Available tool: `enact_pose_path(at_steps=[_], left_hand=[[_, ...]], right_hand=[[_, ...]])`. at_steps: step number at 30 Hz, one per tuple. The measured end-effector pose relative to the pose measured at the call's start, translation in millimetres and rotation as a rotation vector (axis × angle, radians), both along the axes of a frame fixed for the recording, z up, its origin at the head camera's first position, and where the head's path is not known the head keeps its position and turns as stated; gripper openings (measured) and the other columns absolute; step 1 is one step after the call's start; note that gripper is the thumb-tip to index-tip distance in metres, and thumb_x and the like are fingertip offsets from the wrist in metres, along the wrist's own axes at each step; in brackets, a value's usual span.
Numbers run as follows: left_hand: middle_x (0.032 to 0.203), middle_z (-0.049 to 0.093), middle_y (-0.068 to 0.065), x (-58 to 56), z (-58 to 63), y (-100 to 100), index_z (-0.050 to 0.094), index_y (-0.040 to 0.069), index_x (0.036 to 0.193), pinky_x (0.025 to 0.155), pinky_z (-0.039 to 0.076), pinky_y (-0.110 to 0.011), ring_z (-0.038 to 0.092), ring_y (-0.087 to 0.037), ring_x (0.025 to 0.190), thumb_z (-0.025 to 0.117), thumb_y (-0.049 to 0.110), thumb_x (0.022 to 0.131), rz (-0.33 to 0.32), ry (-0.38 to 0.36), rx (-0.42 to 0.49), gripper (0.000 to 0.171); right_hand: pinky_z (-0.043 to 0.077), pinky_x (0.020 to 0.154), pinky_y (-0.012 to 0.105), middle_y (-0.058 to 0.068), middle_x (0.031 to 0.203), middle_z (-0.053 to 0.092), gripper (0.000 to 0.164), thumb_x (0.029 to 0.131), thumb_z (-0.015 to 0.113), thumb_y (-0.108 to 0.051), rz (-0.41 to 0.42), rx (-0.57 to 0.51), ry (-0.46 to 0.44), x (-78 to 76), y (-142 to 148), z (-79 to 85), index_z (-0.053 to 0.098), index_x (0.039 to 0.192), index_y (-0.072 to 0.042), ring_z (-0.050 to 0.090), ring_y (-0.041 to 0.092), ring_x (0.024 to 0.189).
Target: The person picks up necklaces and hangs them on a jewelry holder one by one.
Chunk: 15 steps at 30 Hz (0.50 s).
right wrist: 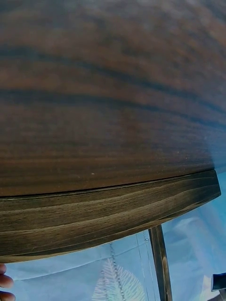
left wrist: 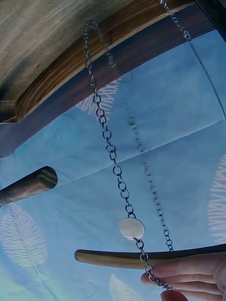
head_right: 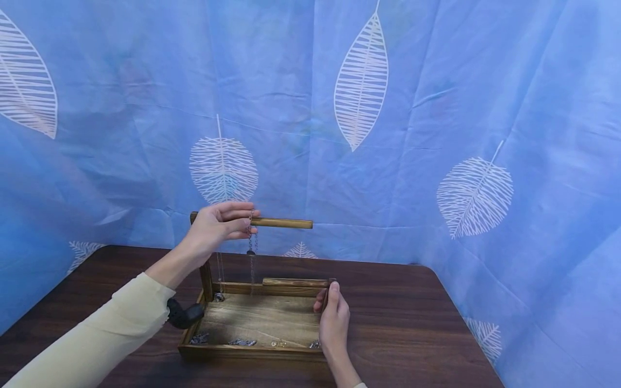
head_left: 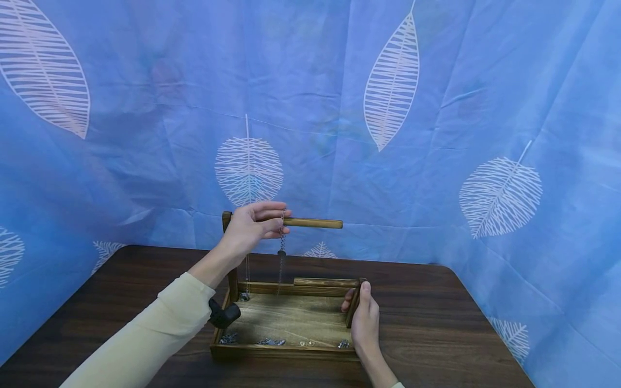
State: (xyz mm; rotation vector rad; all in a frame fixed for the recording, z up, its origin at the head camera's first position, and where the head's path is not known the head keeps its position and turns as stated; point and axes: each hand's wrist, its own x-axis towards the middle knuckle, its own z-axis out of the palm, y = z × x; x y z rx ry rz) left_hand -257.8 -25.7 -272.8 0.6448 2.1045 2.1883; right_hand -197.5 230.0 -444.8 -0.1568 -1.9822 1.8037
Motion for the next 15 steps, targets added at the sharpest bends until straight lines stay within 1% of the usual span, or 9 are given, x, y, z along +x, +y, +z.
enact_pose_path(at_steps=[3,6,15], left_hand=[[0.128,0.065,-0.019,0.0,0.8,-4,0.058,0.000,0.137,0.087,0.059,-0.040,0.073,-0.020,0.091,0.062,-0.001,0.099,0.011,0.017,-0.001,0.039],[0.128,0.065,-0.020,-0.1,1.1,-9,0.059,0.000,0.136,0.085,0.059,-0.039,0.073,-0.021,0.091,0.062,-0.001,0.099,0.021,0.028,-0.002,0.038],[0.125,0.067,-0.016,1.6,0.9,-23,0.062,0.002,0.134,0.087,0.059,-0.040,0.073,-0.021,0.092,0.061,0.000,0.100,0.070,0.016,-0.008,0.034]], right_hand=[[0.051,0.065,0.035,0.013,0.073,0.060,0.068,0.111,0.023,-0.045,-0.003,-0.006,-0.007,-0.1,0,-0.1,0.060,0.095,0.010,0.061,0.024,0.067],[0.052,0.065,0.035,0.013,0.073,0.060,0.066,0.112,0.023,-0.043,-0.008,-0.011,-0.010,-0.1,0,0.0,0.060,0.094,0.009,0.061,0.024,0.067],[0.051,0.065,0.035,0.015,0.075,0.061,0.070,0.110,0.023,-0.049,0.002,0.011,-0.012,1.0,0,1.0,0.060,0.095,0.009,0.063,0.032,0.071]])
